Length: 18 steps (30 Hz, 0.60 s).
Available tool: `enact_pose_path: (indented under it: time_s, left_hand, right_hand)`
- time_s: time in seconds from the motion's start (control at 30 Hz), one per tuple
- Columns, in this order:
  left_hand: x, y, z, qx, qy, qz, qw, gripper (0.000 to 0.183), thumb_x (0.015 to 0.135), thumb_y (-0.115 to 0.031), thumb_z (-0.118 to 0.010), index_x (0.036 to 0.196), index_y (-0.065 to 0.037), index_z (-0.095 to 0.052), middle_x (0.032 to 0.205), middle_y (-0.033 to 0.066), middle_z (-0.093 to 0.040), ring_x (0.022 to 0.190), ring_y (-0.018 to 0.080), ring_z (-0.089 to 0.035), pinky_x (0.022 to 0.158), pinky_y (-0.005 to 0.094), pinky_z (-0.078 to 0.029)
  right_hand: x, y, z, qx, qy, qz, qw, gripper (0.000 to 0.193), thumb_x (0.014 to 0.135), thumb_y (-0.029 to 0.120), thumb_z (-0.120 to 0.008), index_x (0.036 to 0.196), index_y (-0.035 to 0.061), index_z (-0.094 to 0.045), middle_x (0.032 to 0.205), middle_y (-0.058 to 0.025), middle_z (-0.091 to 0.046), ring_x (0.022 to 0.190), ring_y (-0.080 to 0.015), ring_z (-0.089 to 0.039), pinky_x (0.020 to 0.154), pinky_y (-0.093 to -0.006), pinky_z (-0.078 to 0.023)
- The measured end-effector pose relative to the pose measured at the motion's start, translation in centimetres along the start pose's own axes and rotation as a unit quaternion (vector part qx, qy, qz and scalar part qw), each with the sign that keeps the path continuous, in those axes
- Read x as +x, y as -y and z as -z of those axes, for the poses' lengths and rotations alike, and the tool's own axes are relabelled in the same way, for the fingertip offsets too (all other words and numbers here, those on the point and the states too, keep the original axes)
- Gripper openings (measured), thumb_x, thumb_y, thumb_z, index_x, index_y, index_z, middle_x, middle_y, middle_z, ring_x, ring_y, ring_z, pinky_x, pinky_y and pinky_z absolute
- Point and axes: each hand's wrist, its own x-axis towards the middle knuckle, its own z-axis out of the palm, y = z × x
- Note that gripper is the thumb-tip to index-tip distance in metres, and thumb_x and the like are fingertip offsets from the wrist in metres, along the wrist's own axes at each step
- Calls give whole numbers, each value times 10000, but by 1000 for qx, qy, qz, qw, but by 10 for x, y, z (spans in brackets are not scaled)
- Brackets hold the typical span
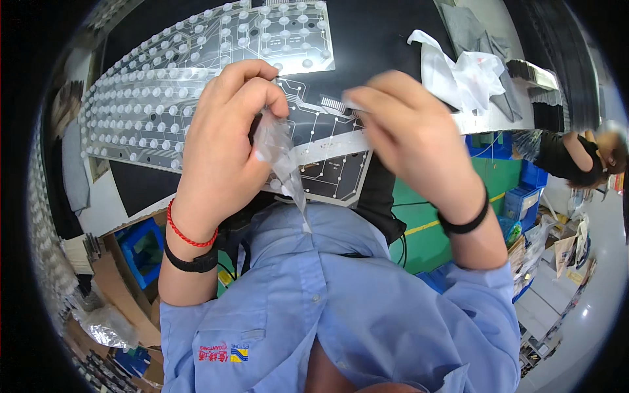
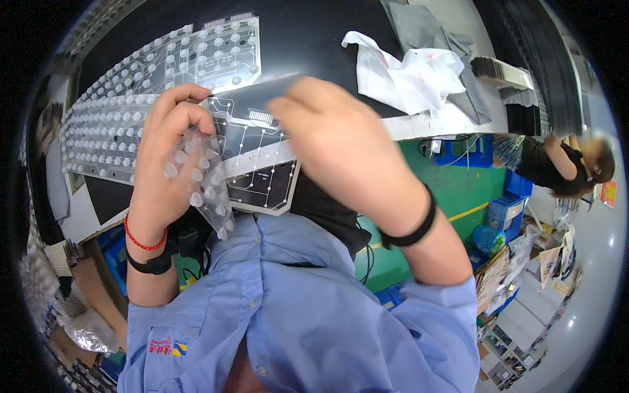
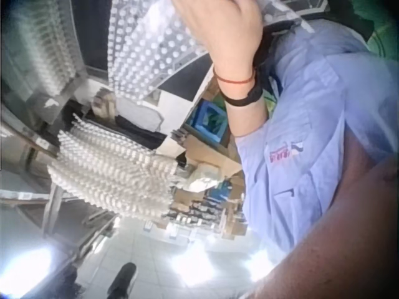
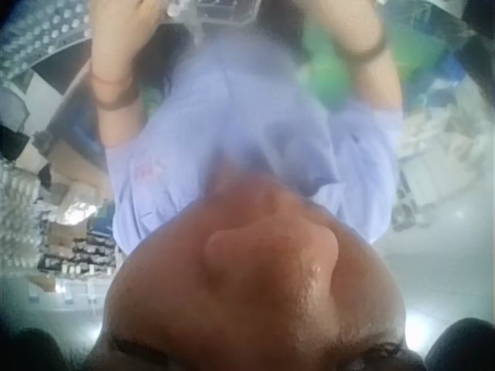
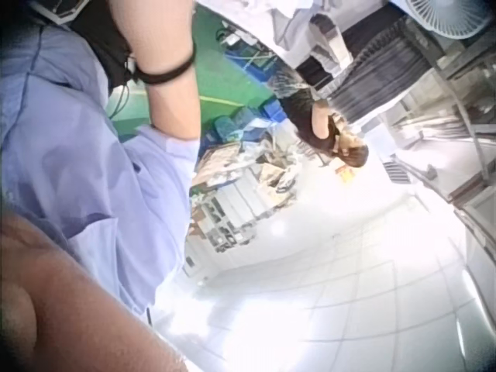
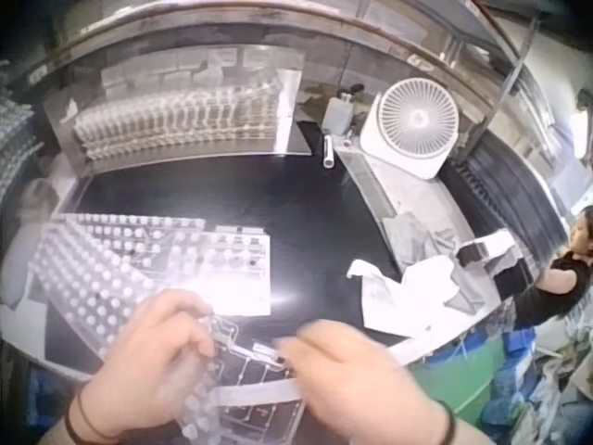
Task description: Cleaning and assembling plastic keyboard membrane sheets at a workstation.
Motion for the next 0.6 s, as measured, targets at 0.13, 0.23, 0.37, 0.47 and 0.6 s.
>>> enact_pose_path:
  time_s: [0.13,0.23,0.37,0.47,0.6]
  left_hand:
    - [2,-1,-1,19,-14,-12,1000,180,799,45,-603,935,-72,-614,1196,114,-600,1051,357,-580,909,419,-465]
    - [2,-1,0,8,-14,-15,1000,175,802,49,-597,929,-70,-614,1179,115,-604,1040,350,-582,898,423,-469]
    - [-3,1,3,-4,7,4,1000,147,832,30,-603,947,-59,-578,1269,131,-583,1132,363,-566,973,385,-444]
    - [-2,0,1,-7,7,8,1000,154,828,29,-608,948,-62,-577,1276,127,-582,1129,360,-568,967,382,-447]
    - [0,1,2,1,7,0,1000,157,824,26,-613,948,-64,-577,1281,123,-582,1127,358,-568,965,377,-448]
  right_hand:
    - [-2,-3,14,15,-9,-7,1000,227,792,-10,-692,1018,12,-692,932,-128,-643,862,-339,-663,758,-414,-558]
    - [23,9,-11,58,-8,53,997,275,768,-4,-684,1041,22,-668,936,-128,-630,898,-336,-642,780,-400,-546]
    - [-3,-2,17,-73,48,-4,996,313,746,-10,-685,1058,14,-686,974,-130,-652,884,-326,-668,756,-403,-558]
    - [-1,-4,28,-9,53,-36,998,272,771,-10,-715,1042,15,-701,979,-135,-661,875,-332,-671,753,-406,-560]
    - [13,8,3,43,22,11,999,243,826,4,-712,1068,9,-686,983,-139,-654,859,-344,-661,750,-405,-556]
